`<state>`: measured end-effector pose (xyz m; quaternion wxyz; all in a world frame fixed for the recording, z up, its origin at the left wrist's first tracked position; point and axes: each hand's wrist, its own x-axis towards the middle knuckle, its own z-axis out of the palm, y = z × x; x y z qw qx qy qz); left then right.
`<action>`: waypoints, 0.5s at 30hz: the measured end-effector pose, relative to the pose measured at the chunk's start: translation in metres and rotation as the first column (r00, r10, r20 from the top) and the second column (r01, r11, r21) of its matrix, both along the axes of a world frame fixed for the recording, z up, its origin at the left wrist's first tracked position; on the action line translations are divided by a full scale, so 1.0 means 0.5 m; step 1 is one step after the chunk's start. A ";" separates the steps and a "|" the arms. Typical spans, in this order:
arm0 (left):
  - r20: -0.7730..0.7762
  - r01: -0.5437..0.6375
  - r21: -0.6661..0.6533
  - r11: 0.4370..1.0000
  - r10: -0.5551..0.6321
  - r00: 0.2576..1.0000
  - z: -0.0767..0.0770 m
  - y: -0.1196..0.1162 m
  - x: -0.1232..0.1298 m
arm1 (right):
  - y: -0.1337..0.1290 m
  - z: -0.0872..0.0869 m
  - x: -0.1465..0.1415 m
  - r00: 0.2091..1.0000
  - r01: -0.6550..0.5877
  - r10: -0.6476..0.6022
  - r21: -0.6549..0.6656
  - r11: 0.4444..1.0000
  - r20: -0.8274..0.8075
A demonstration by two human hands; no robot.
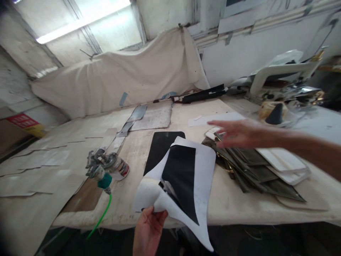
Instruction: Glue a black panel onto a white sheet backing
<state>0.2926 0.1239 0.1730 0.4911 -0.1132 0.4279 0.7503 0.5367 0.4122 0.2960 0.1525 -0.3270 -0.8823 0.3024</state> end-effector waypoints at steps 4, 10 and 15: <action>0.009 -0.008 0.071 0.997 0.007 1.000 0.023 0.018 0.015 | -0.208 -0.145 -0.045 0.970 -0.206 0.225 -0.183 0.961 0.091; -0.052 0.091 0.179 0.980 -0.083 0.995 0.067 0.030 0.027 | -0.298 -0.270 -0.099 0.991 -0.132 0.131 -0.333 0.934 -0.025; -0.196 0.170 0.278 0.945 -0.118 0.973 0.097 0.037 0.017 | -0.252 -0.265 -0.108 0.989 -0.020 -0.009 -0.190 0.982 -0.147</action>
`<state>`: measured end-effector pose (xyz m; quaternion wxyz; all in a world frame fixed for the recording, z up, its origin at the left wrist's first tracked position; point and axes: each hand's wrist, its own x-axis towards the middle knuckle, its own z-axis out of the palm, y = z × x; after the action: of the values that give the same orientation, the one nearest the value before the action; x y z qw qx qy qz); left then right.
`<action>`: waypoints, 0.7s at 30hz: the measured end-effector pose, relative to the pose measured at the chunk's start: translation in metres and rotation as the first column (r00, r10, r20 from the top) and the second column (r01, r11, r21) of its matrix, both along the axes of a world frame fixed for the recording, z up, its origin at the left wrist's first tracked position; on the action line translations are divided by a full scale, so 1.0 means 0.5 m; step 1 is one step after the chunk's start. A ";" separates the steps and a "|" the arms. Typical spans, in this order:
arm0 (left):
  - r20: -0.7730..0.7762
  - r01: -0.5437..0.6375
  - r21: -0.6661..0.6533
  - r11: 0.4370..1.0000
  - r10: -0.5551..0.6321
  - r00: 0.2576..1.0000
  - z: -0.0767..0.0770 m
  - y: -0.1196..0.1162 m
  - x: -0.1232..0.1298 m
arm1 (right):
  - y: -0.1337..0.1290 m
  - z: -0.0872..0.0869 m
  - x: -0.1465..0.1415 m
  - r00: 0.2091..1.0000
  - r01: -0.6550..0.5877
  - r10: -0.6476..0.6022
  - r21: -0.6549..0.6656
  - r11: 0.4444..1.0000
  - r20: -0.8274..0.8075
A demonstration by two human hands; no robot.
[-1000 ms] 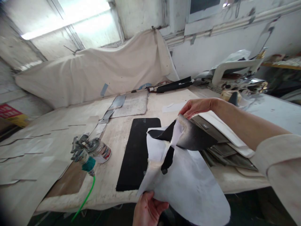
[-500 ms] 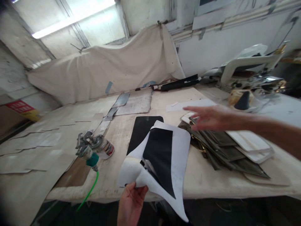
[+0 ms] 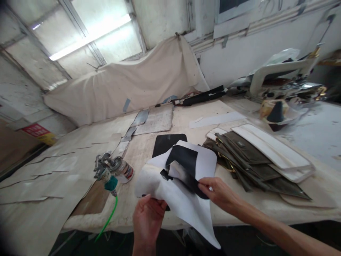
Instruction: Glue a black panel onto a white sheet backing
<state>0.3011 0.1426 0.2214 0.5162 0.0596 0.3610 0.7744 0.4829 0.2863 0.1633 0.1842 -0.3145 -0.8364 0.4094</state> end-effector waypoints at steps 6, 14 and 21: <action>-0.408 -0.131 -0.191 0.973 0.042 0.912 0.017 0.001 -0.055 | 0.178 0.093 0.022 0.953 0.296 -0.280 0.151 0.943 -0.120; -0.716 -0.204 -0.274 0.940 -0.057 0.696 0.055 -0.022 -0.111 | 0.333 0.231 -0.040 0.942 0.336 -0.311 0.403 0.851 -0.128; -0.767 -0.343 -0.298 0.891 -0.010 0.642 0.036 -0.097 -0.134 | 0.371 0.228 -0.092 0.950 0.310 -0.291 0.413 0.857 -0.109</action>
<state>0.2341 0.0943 0.2396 0.2451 0.2274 0.7018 0.6291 0.4370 0.4717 0.2772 0.3277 -0.3845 -0.8417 0.1903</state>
